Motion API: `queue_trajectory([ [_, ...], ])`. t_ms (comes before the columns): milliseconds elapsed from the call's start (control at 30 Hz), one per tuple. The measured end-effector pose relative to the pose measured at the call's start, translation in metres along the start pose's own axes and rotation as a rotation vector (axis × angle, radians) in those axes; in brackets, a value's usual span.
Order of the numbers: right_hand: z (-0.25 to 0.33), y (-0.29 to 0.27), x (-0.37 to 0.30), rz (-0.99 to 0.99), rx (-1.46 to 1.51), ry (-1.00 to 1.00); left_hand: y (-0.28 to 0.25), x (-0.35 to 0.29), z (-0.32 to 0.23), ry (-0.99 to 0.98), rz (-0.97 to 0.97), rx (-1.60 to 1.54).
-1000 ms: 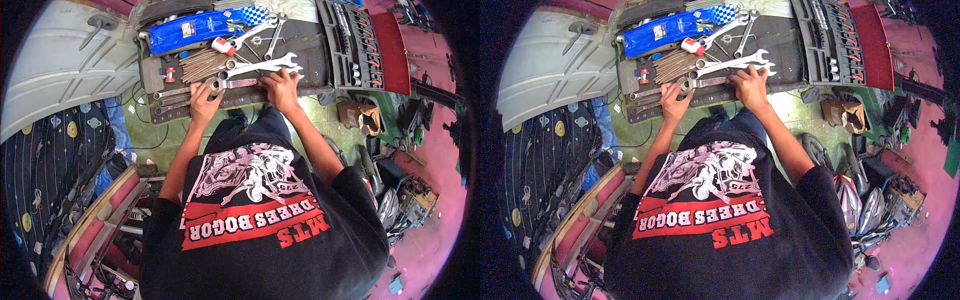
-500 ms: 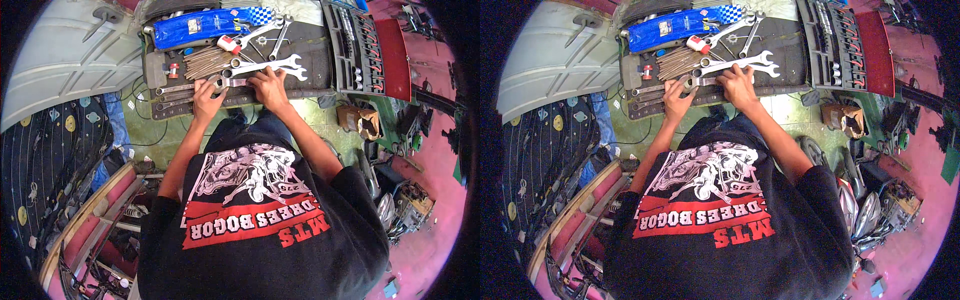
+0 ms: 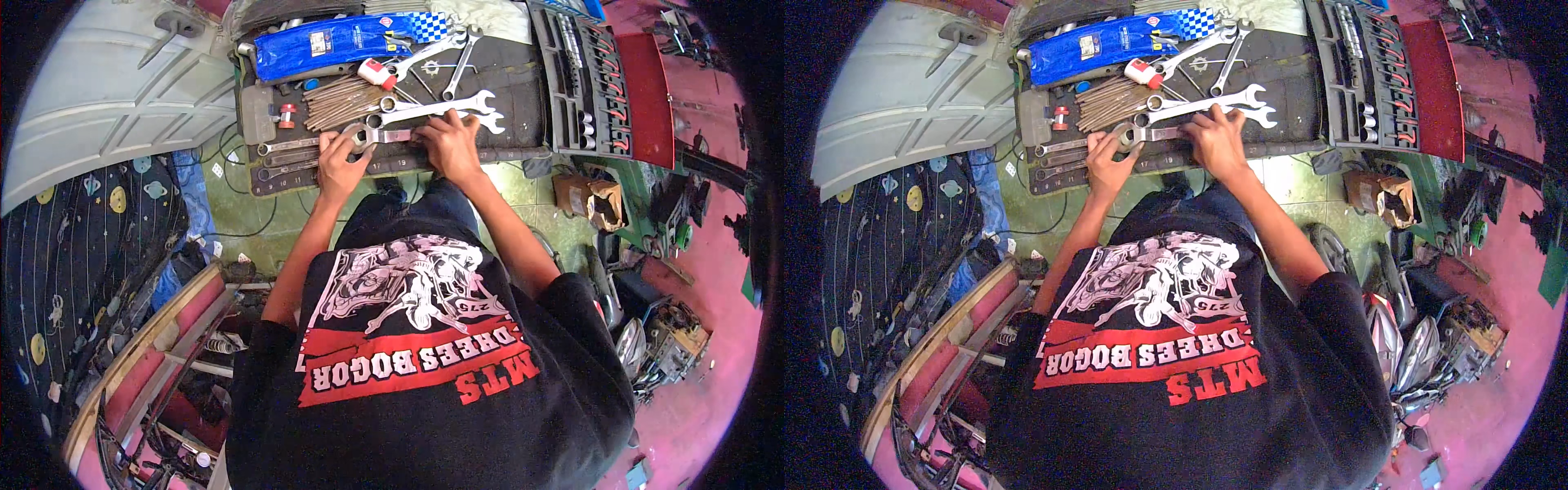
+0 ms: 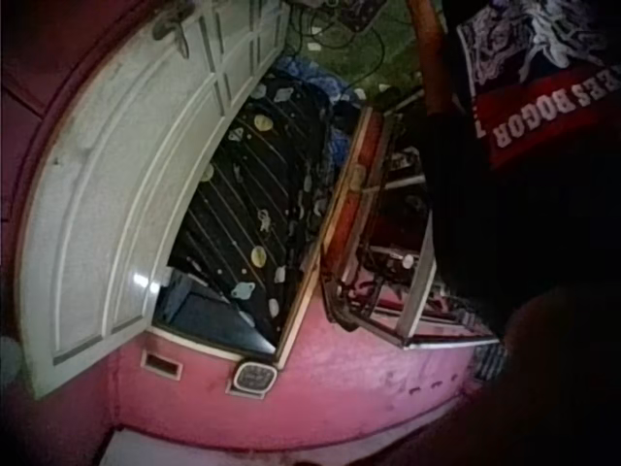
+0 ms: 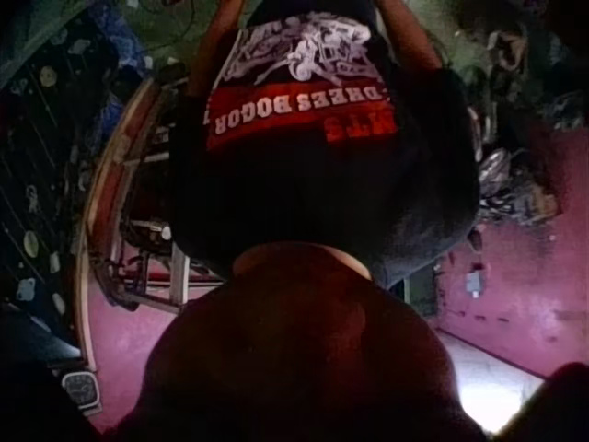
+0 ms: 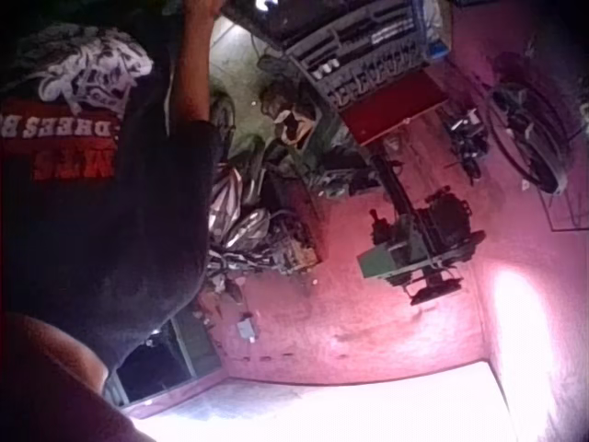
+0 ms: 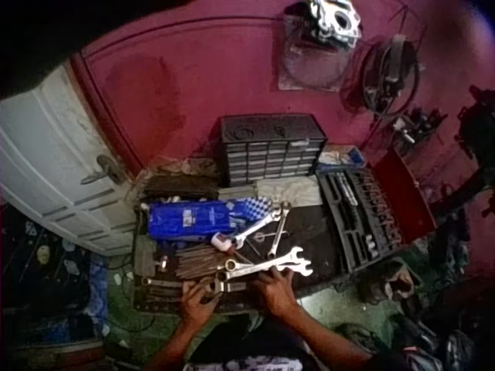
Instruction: The person organizes a collection of wrenches on a workbench. They pick up individual wrenches, wipe them with a cloth, and place them onto a metal rack mounted on the wall. The person handles the tools one at a time, ensuring they are clean before storage.
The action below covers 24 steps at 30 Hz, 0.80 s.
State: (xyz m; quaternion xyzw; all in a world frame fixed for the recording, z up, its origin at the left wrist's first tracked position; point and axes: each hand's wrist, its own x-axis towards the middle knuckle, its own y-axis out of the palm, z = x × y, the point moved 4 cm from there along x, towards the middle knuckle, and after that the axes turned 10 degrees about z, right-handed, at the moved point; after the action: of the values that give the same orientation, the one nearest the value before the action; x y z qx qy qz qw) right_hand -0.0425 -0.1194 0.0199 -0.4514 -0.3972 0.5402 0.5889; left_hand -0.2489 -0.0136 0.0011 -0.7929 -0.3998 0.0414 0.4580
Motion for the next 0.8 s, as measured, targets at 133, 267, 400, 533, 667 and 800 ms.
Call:
queue_trajectory([
  [133, -0.009, -0.002, -0.007, -0.019, -0.014, 0.013, 0.0, 0.001, -0.001, -0.038, 0.031, -0.033],
  [267, -0.001, 0.008, -0.001, -0.031, -0.03, -0.066, 0.001, 0.0, 0.0, -0.015, 0.018, -0.027],
  [400, 0.025, 0.014, 0.011, 0.081, -0.014, -0.132, -0.001, 0.001, -0.001, 0.002, 0.016, -0.001],
  [533, 0.032, 0.015, 0.016, 0.081, -0.014, -0.156, -0.002, 0.002, -0.001, -0.001, 0.033, -0.015],
  [667, 0.002, 0.007, -0.001, 0.029, 0.009, -0.063, -0.001, 0.001, 0.0, 0.013, 0.019, -0.016],
  [800, -0.031, -0.008, -0.021, -0.019, -0.051, 0.028, -0.003, 0.002, -0.002, 0.021, 0.022, -0.015],
])
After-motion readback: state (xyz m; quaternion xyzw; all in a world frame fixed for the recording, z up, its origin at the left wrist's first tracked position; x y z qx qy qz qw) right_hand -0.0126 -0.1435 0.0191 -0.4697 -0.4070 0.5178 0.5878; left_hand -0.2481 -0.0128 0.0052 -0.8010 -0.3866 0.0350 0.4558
